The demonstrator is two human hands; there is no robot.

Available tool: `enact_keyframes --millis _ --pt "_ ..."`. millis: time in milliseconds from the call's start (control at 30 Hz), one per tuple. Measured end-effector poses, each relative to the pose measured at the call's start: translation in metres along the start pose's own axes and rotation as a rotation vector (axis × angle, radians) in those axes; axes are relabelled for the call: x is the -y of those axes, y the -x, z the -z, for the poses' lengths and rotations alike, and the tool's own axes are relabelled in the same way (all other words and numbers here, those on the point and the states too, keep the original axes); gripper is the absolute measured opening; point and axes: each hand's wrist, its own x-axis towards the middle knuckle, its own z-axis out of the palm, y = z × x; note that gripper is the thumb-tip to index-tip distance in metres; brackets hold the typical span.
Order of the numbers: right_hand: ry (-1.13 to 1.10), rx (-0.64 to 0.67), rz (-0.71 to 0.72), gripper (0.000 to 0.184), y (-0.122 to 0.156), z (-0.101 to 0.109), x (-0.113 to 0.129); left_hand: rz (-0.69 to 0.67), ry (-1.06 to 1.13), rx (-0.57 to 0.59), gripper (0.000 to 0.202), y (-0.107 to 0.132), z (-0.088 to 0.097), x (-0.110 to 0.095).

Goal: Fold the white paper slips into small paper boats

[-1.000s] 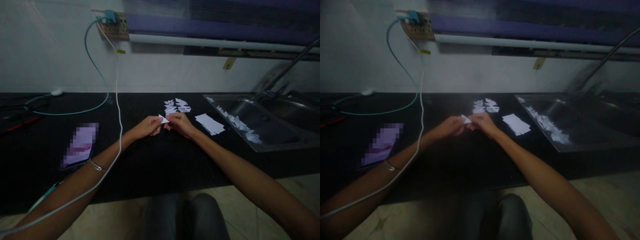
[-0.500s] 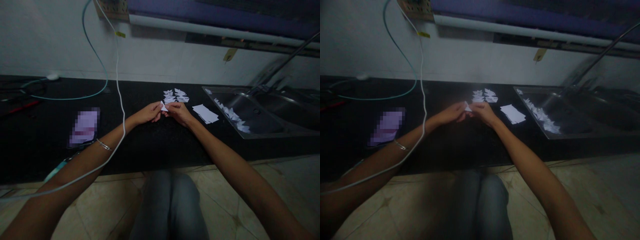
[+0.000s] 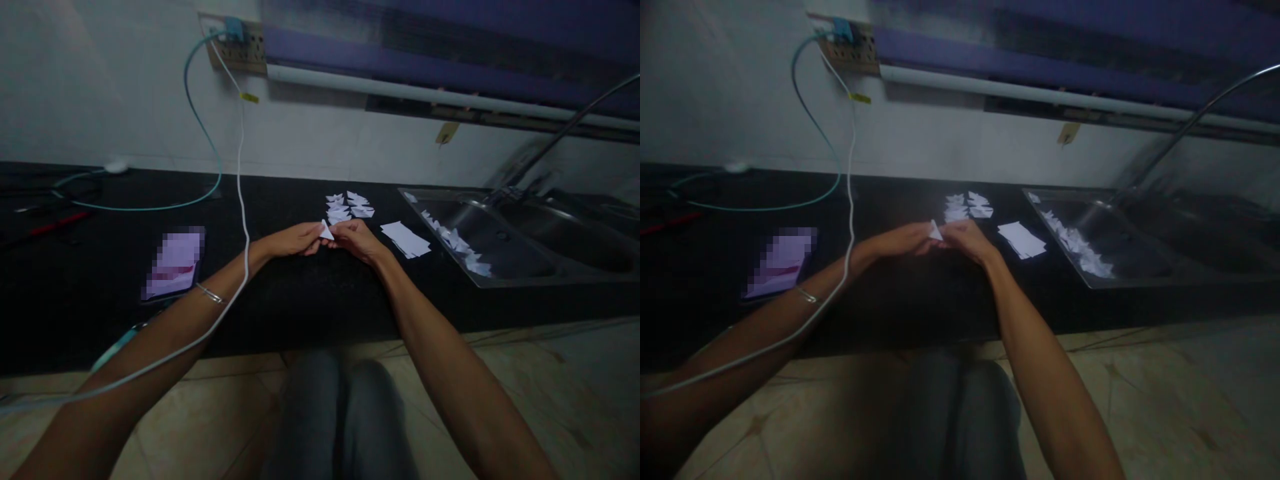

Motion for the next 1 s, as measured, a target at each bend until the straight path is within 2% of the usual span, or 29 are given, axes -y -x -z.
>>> enact_keyframes --millis 200,400,533,733,833,900,1000 --pt "0.033 0.051 -0.039 0.017 -0.005 0.006 -0.001 -0.021 0.026 0.027 0.046 0.000 0.001 0.002" --pt "0.112 0.070 -0.012 0.011 -0.008 0.007 -0.001 -0.017 0.016 -0.020 0.044 -0.001 -0.002 0.004" --pt "0.202 0.078 0.030 0.016 -0.009 0.002 0.002 -0.009 -0.003 -0.077 0.044 -0.001 -0.002 0.005" --pt "0.328 -0.010 0.082 0.013 -0.011 -0.006 -0.001 0.035 0.054 -0.121 0.048 -0.004 -0.006 0.005" --pt "0.544 -0.104 0.217 0.014 -0.011 -0.010 -0.002 0.096 0.099 -0.191 0.050 -0.009 -0.009 0.002" --pt "0.711 -0.204 0.339 0.014 -0.009 -0.013 0.000 0.154 0.135 -0.232 0.059 -0.012 -0.010 -0.002" --pt "0.846 -0.286 0.423 0.011 -0.006 -0.016 0.005 0.204 0.167 -0.212 0.069 -0.014 -0.009 -0.007"
